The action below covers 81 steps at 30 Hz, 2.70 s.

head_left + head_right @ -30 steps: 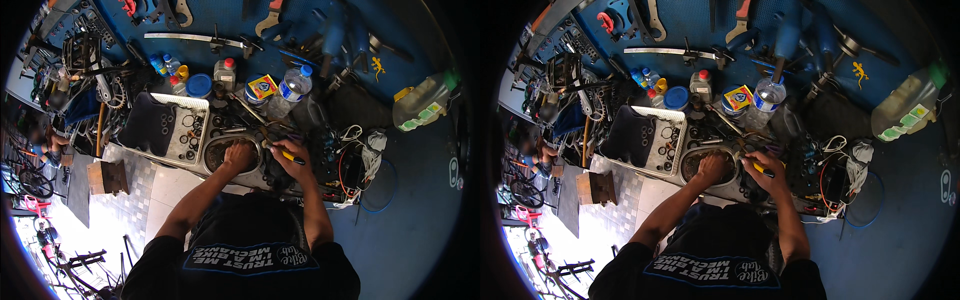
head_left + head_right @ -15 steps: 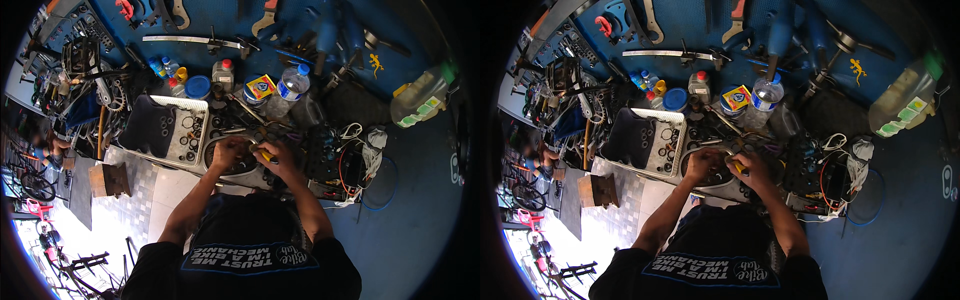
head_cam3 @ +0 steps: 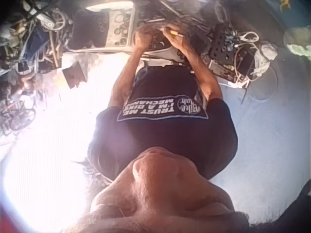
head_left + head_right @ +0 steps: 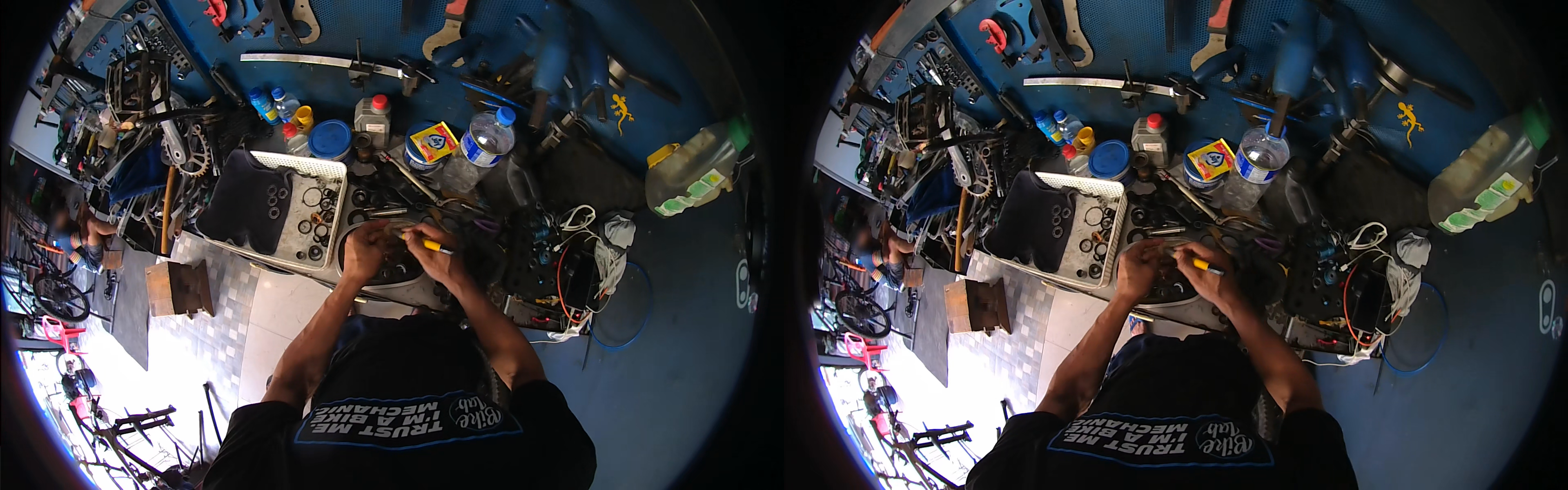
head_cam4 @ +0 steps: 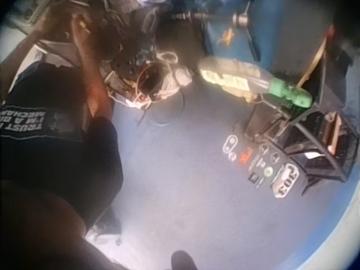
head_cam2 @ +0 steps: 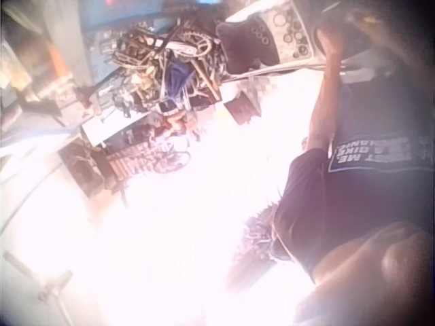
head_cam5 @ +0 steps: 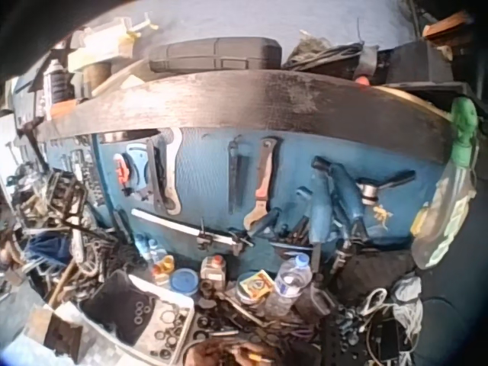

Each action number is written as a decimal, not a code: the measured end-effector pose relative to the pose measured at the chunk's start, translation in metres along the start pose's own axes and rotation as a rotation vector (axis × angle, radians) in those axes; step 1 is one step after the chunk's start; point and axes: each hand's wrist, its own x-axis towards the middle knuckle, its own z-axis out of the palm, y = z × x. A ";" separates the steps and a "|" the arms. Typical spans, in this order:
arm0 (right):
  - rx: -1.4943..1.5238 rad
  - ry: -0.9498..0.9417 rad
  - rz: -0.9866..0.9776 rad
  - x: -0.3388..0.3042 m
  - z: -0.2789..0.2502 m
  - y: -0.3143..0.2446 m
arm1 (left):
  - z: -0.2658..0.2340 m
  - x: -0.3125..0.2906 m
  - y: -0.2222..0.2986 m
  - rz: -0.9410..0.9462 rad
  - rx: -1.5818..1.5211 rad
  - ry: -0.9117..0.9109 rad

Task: The person scrubs small mechanical parts in a metal sink using a yellow-handled brush. They repeatedly scrub, rinse, and reposition the parts under running water, handling them one at a time.

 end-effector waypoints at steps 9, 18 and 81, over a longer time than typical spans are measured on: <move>-0.229 0.099 -0.145 0.000 -0.010 -0.008 | 0.008 0.005 -0.015 0.159 0.108 0.113; -0.271 0.099 -0.045 -0.006 -0.012 -0.014 | 0.014 0.001 -0.016 0.147 0.154 0.117; -0.119 -0.094 -0.066 -0.005 -0.022 -0.006 | -0.001 -0.001 -0.028 -0.111 -0.295 -0.034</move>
